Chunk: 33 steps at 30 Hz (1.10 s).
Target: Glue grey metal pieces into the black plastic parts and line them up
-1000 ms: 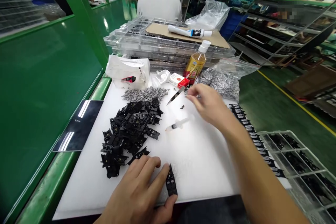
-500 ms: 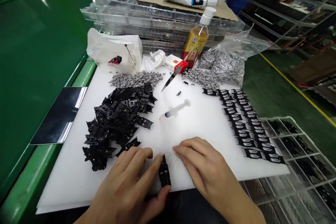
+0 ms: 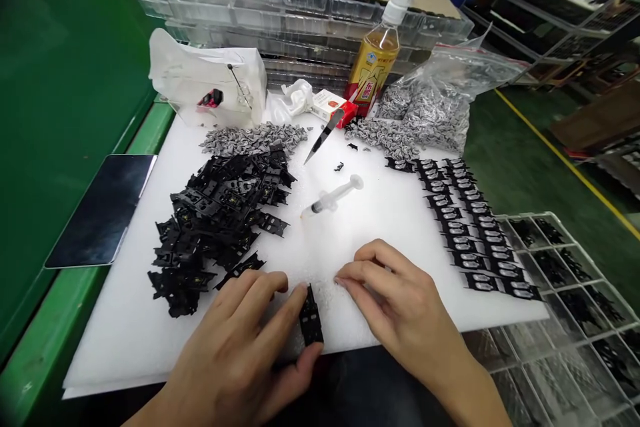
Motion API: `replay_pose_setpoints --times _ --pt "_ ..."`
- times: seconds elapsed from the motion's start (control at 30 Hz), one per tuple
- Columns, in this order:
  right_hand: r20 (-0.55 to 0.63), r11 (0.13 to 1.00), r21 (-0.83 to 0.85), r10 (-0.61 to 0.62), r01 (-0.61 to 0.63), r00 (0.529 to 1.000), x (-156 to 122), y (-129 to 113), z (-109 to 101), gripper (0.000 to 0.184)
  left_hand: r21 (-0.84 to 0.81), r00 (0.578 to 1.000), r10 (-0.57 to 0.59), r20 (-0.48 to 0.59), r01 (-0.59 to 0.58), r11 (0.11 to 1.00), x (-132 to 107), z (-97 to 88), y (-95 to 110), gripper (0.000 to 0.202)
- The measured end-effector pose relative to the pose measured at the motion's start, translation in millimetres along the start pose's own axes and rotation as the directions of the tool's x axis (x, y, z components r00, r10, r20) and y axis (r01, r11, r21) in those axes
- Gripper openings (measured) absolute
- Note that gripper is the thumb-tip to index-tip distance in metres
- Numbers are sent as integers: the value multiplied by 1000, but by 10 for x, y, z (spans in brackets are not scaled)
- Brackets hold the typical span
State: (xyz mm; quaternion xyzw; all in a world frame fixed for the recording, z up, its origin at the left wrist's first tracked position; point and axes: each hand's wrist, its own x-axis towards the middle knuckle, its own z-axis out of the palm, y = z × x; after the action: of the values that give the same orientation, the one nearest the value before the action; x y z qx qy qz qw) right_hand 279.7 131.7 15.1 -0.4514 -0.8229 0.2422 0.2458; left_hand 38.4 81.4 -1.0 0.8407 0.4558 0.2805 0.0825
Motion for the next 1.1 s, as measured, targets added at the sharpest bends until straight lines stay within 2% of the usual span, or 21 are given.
replay_pose_setpoints --times 0.27,0.57,0.83,1.1 --pt "114 981 191 0 -22 993 -87 -272 4 19 -18 1000 -4 17 5 1000 7 4 -4 36" --pt "190 990 137 -41 15 981 -47 -312 62 21 -9 1000 8 11 -7 1000 2 -2 -4 37" --pt "236 999 -8 35 -34 971 -93 -409 76 21 -5 1000 12 15 -12 1000 14 -7 -2 36" --pt "209 998 28 53 -60 977 -132 -381 121 19 -4 1000 8 24 -8 1000 10 -7 3 35"
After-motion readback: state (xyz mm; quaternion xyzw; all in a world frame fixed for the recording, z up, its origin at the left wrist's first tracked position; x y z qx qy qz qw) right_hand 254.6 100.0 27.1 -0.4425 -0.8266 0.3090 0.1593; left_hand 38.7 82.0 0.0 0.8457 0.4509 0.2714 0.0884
